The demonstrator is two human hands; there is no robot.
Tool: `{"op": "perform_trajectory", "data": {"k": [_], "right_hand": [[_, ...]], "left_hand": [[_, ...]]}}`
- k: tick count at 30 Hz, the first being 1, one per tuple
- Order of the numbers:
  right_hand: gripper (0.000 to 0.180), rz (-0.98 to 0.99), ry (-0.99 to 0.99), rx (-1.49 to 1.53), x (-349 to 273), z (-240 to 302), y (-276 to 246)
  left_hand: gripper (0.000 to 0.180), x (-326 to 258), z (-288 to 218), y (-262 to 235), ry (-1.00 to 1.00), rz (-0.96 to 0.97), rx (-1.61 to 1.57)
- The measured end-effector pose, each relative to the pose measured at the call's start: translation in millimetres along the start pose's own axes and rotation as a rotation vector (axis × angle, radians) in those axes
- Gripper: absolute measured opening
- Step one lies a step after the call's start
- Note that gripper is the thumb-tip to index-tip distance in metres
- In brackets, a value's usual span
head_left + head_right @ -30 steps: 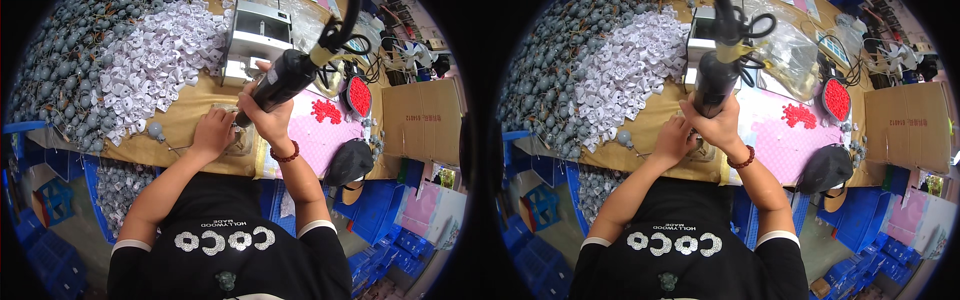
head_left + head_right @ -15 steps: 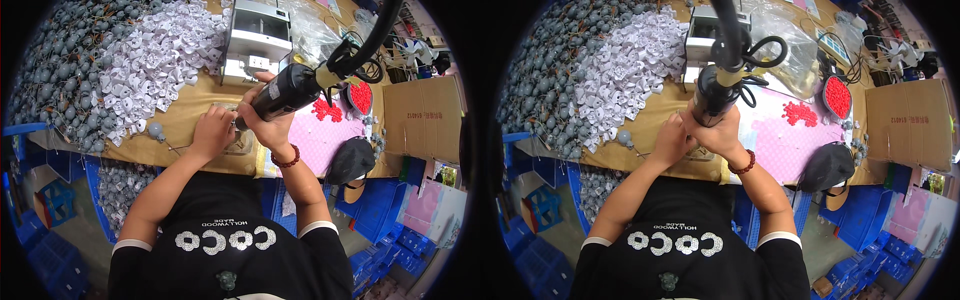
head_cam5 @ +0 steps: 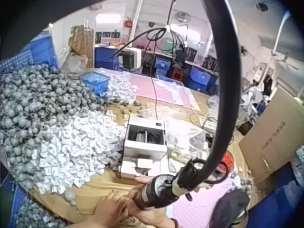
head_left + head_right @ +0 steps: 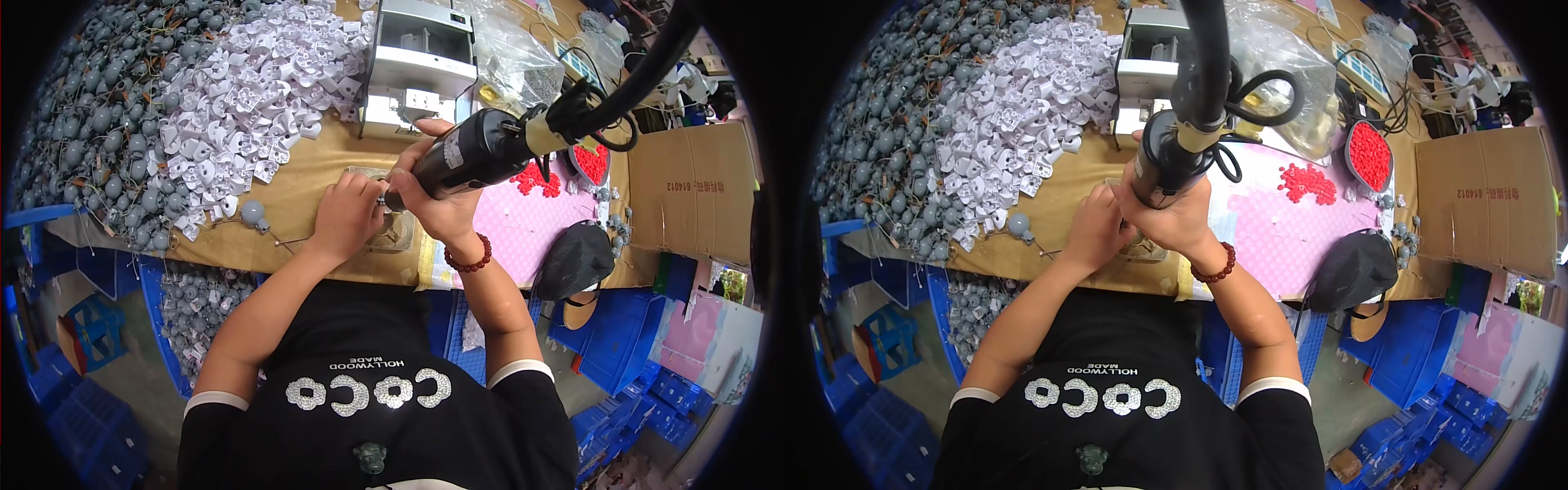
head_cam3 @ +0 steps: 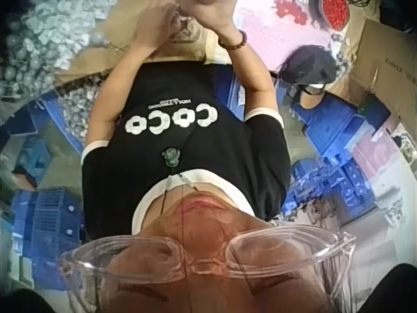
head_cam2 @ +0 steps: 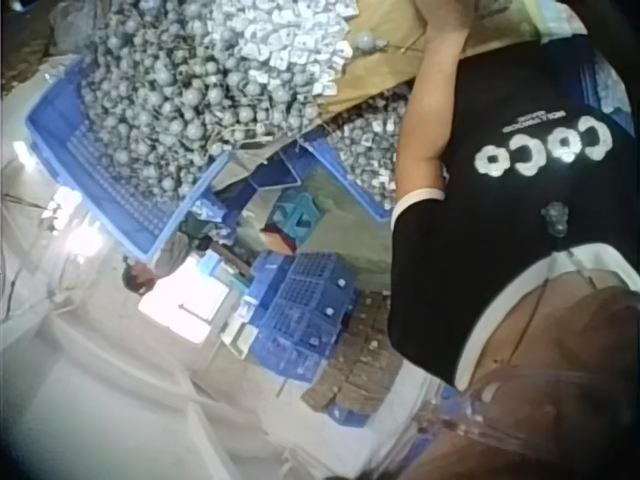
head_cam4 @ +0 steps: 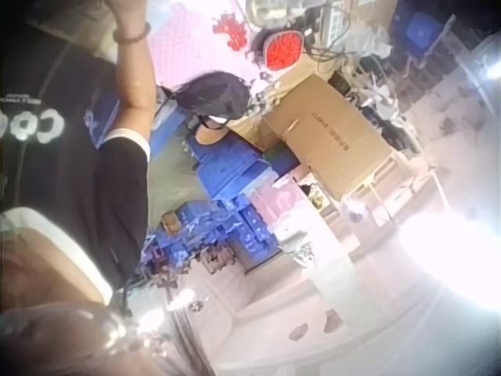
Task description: Assemble small plastic toy components using a pneumatic tool at a factory workbench.
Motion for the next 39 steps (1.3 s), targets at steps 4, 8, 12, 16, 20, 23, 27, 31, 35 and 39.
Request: {"op": "perform_trajectory", "data": {"k": [4, 8, 12, 16, 20, 23, 27, 31, 35, 39], "right_hand": [[0.060, 0.046, 0.028, 0.034, -1.0, 0.4, 2.4], [0.058, 0.027, 0.186, -0.145, -14.1, -26.2, -6.1], [0.058, -0.017, 0.157, -0.238, -17.6, -36.6, -4.5], [0.051, -0.035, -0.109, -0.127, -11.1, -13.7, 12.5], [0.055, 0.051, -0.039, -0.128, -18.8, -23.4, 17.8], [0.048, 0.030, -0.091, -0.102, -20.4, -23.1, 20.4], [0.036, -0.043, -0.118, -0.028, -14.5, -10.6, 12.6], [0.036, -0.100, -0.040, 0.030, -9.6, -4.4, -8.7], [0.042, -0.365, 0.128, 0.010, -2.8, -19.8, -77.2], [0.051, -0.569, 0.302, -0.374, -23.1, -59.8, -161.8]], "left_hand": [[0.038, 2.3, -2.2, 0.5, 0.017, 0.029, 0.007], [0.040, 1.5, -3.2, 2.2, 0.027, 0.031, -0.031], [0.037, 0.8, 10.7, 8.0, -0.013, 0.076, -0.261], [0.034, -12.7, 25.9, 19.4, -0.095, 0.056, -0.418], [0.039, -25.7, 52.2, 39.2, -0.017, 0.142, -0.250], [0.039, -20.1, 47.4, 34.3, -0.041, 0.163, -0.170], [0.039, -12.8, 43.8, 31.7, -0.061, 0.185, -0.112], [0.039, -5.7, 44.0, 28.2, -0.092, 0.192, -0.069], [0.040, 0.7, 12.6, 15.7, -0.030, 0.180, 0.077], [0.043, 1.1, 1.2, 14.2, -0.018, 0.167, -0.001]]}}
Point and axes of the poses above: each hand's wrist, its own x-axis towards the middle knuckle, its own y-axis out of the palm, z = x × y, the point moved 8 cm from there along x, towards the middle knuckle, and after that the axes turned 5 degrees about z, right-handed, at the moved point
